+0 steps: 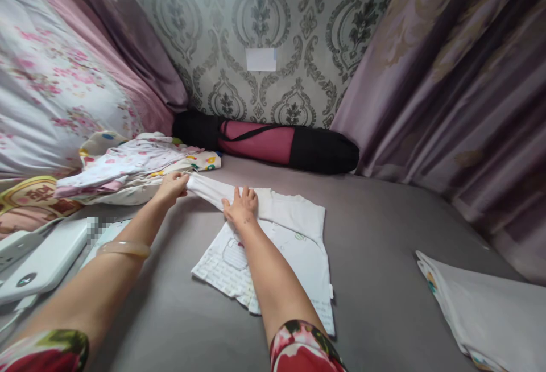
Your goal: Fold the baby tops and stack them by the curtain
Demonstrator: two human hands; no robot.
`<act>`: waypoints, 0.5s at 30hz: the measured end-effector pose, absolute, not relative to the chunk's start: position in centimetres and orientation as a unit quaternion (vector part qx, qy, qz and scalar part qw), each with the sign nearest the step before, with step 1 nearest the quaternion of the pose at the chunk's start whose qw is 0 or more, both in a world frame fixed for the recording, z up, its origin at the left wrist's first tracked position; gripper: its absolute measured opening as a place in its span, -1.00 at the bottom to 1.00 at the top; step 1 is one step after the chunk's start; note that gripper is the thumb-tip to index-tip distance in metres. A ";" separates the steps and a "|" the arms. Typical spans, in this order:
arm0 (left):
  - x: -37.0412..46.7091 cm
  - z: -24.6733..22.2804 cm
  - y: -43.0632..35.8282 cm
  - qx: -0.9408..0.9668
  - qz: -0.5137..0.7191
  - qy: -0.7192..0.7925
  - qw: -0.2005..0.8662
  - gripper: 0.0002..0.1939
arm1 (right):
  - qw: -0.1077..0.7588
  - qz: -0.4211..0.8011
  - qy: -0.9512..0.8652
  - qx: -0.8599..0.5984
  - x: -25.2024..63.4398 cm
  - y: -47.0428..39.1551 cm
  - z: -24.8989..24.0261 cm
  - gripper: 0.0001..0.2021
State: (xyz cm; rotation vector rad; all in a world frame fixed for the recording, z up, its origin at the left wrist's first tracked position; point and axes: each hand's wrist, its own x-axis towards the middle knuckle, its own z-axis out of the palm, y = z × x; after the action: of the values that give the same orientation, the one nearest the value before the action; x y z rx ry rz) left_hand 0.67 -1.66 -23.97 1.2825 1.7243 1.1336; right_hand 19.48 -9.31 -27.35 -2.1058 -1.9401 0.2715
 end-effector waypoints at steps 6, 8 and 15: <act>1.1 -23.3 -2.4 0.560 0.468 0.602 0.322 -0.74 | 0.086 0.089 -0.662 -0.739 18.8 -8.6 -26.7 -0.24; 1.1 -23.4 -2.3 0.568 0.461 0.599 0.326 -0.73 | 0.107 0.058 -0.686 -0.718 18.7 -9.1 -26.7 -0.26; 0.7 -24.8 -1.0 0.548 0.415 0.659 0.307 -0.78 | 0.111 0.153 -0.724 -0.664 16.7 -11.8 -27.4 -0.32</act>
State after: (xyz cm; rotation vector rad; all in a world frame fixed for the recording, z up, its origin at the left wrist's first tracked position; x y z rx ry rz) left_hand 0.68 -0.98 -24.83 1.4488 1.7432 1.0971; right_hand 16.71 -11.77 -27.42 -1.9497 -2.1263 0.4484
